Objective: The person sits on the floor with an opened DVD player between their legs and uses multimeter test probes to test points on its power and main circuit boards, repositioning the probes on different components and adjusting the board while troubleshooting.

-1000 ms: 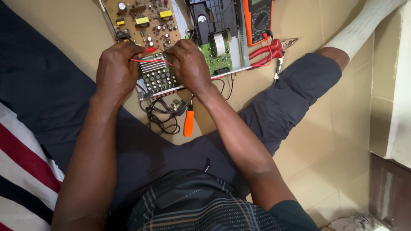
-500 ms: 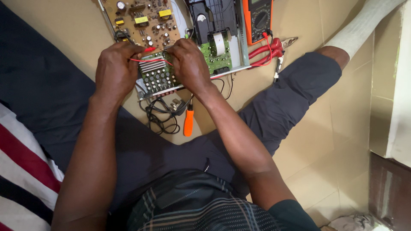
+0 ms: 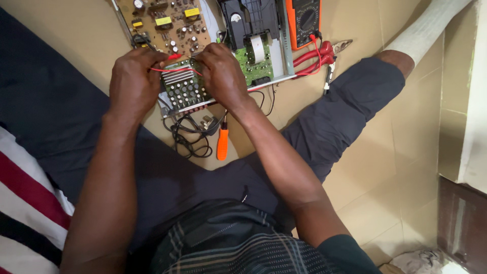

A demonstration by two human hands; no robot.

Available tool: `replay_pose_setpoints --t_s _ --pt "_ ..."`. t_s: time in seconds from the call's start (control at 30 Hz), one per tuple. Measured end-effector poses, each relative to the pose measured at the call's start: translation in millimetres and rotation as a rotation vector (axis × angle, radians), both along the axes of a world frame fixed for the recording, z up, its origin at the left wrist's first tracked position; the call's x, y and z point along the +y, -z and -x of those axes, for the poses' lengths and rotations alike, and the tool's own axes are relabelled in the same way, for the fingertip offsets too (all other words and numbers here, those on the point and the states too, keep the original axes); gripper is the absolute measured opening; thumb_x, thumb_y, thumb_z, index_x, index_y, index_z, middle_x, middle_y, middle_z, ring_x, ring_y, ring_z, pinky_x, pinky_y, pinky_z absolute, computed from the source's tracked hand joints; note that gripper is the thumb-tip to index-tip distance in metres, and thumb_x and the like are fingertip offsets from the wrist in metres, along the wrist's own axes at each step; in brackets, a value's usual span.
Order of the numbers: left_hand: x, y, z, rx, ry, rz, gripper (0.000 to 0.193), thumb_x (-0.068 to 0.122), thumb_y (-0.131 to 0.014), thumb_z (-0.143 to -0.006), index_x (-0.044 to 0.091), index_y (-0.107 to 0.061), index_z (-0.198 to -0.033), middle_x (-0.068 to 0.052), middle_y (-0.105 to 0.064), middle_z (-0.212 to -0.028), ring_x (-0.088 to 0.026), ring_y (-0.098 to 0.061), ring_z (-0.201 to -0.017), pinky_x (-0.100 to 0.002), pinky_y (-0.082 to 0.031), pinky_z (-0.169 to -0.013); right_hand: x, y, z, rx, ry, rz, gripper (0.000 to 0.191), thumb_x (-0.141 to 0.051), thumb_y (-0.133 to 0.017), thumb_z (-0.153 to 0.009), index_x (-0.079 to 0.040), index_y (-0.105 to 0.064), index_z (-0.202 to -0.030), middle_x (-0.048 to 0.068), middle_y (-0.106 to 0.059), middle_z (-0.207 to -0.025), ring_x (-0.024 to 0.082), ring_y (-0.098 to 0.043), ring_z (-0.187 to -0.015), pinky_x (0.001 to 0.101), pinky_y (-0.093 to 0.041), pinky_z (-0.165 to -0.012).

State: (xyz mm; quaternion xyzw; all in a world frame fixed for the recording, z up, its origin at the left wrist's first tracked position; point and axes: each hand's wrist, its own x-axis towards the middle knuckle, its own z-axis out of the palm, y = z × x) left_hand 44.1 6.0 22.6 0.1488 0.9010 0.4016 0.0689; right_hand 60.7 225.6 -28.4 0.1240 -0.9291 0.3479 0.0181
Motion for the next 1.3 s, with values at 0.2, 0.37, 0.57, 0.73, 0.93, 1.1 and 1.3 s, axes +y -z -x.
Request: replay_pose_setpoints --t_s 0.2,0.37,0.57,0.73,0.93,1.1,1.3 --pt "-1 1 -1 0.017 0.010 0.005 0.022 -0.008 -0.067 -0.094 -0.003 -0.078 -0.112 -0.021 -0.073 -0.103 -0.037 -0.071 -0.094 -0.046 -0.054 -0.088 0 -7 -1 -0.028 0.013 0.004 0.019 0.008 -0.066 -0.087 0.002 -0.077 -0.100 0.013 -0.071 -0.094 0.025 -0.067 -0.090 0.0367 -0.057 -0.085" --pt "-1 3 -2 0.011 -0.003 0.010 0.020 -0.007 -0.067 -0.096 -0.002 -0.078 -0.112 -0.021 -0.074 -0.104 -0.035 -0.072 -0.092 -0.045 -0.056 -0.088 -1 -3 0 -0.030 0.011 0.003 0.018 0.007 -0.066 -0.088 0.002 -0.078 -0.100 0.012 -0.072 -0.093 0.024 -0.067 -0.089 0.0364 -0.057 -0.085" --pt "0 6 0 0.003 0.007 0.014 0.017 -0.006 -0.068 -0.098 -0.003 -0.078 -0.112 -0.021 -0.074 -0.104 -0.033 -0.072 -0.091 -0.044 -0.056 -0.087 1 8 0 -0.039 0.012 0.000 0.019 0.008 -0.064 -0.090 0.000 -0.078 -0.101 0.011 -0.073 -0.093 0.022 -0.067 -0.089 0.0341 -0.058 -0.085" --pt "1 6 1 0.002 0.006 0.012 0.018 -0.005 -0.067 -0.098 -0.002 -0.078 -0.112 -0.021 -0.075 -0.104 -0.032 -0.072 -0.091 -0.043 -0.057 -0.087 2 11 0 -0.031 0.017 -0.002 0.018 0.007 -0.065 -0.093 0.000 -0.078 -0.101 0.011 -0.073 -0.094 0.021 -0.067 -0.089 0.0336 -0.058 -0.085" --pt "1 4 1 0.001 0.005 0.007 0.016 -0.004 -0.068 -0.099 -0.002 -0.078 -0.112 -0.021 -0.075 -0.104 -0.033 -0.072 -0.092 -0.044 -0.056 -0.087 1 -1 1 -0.037 0.010 -0.016 0.019 0.007 -0.066 -0.089 0.001 -0.078 -0.102 0.011 -0.072 -0.095 0.023 -0.066 -0.091 0.0355 -0.057 -0.086" --pt "2 0 3 -0.020 -0.013 -0.039 0.017 -0.005 -0.066 -0.099 -0.003 -0.077 -0.110 -0.021 -0.073 -0.102 -0.036 -0.070 -0.091 -0.046 -0.055 -0.087 2 -19 1 -0.014 -0.008 -0.013 0.016 0.004 -0.067 -0.090 0.001 -0.075 -0.103 0.013 -0.070 -0.098 0.026 -0.065 -0.094 0.0387 -0.055 -0.089" --pt "1 -1 6 0.023 0.004 -0.064 0.020 -0.008 -0.063 -0.094 -0.004 -0.077 -0.109 -0.022 -0.072 -0.101 -0.040 -0.069 -0.094 -0.047 -0.053 -0.087 15 -43 -7 0.005 0.039 0.094 0.026 0.007 -0.066 -0.086 0.002 -0.071 -0.111 0.016 -0.067 -0.106 0.032 -0.066 -0.102 0.0411 -0.053 -0.093"
